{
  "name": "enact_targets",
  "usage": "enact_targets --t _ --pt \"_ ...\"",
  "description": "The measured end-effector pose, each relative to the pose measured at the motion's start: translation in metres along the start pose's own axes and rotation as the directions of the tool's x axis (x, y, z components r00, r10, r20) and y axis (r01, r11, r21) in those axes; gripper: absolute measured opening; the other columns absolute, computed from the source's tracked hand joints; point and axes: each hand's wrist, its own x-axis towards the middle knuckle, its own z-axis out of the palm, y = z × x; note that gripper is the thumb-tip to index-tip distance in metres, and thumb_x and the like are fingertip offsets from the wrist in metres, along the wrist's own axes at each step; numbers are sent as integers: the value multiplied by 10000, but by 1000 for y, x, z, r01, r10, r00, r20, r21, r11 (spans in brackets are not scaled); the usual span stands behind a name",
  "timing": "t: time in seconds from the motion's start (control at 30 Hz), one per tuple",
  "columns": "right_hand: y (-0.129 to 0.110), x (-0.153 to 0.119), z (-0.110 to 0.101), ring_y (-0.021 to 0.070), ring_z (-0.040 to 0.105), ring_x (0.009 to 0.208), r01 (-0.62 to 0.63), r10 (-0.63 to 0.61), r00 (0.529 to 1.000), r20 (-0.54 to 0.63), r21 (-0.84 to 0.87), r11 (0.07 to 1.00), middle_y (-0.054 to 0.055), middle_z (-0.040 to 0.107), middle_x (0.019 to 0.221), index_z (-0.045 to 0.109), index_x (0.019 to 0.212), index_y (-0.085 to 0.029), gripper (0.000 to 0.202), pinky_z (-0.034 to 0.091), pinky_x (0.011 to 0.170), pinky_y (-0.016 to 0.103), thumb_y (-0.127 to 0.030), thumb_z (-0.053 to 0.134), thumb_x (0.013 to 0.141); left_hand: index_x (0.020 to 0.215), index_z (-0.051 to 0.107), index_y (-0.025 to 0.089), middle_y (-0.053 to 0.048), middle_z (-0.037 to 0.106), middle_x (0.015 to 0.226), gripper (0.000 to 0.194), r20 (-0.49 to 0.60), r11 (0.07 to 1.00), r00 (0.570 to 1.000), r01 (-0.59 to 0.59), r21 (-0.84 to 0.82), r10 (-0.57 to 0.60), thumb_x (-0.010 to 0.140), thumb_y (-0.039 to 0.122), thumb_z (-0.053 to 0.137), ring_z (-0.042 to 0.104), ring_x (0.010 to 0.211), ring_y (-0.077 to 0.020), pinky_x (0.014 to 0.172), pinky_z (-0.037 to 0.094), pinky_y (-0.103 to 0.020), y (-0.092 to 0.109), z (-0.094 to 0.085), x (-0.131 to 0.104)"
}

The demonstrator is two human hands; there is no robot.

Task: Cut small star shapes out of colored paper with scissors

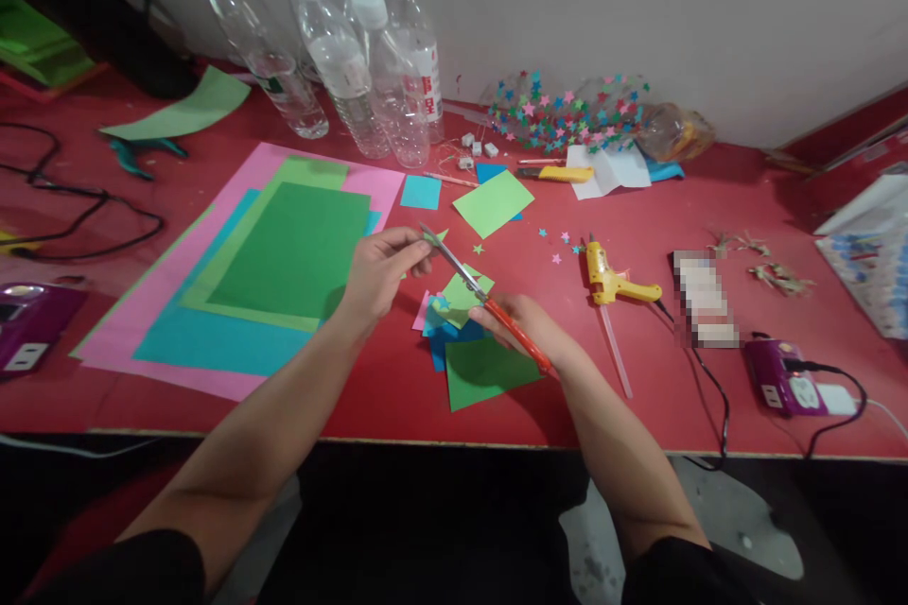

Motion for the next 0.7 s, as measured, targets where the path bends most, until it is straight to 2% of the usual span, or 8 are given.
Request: enact_targets --t 0.53,0.7 --pt "0 1 1 63 327 420 -7 7 1000 -2 34 999 -83 349 486 434 692 -194 453 215 405 207 -605 597 796 615 626 174 23 592 520 164 -12 1000 1000 7 -7 -7 744 275 620 506 495 -74 510 414 -209 -2 0 1" --pt "1 2 1 66 315 406 7 -7 1000 -12 1 1000 -78 344 481 440 679 -194 493 213 398 215 -659 550 798 607 621 175 20 591 518 163 -15 1000 1000 8 -3 -8 740 269 617 503 491 -78 507 413 -214 -1 1 1"
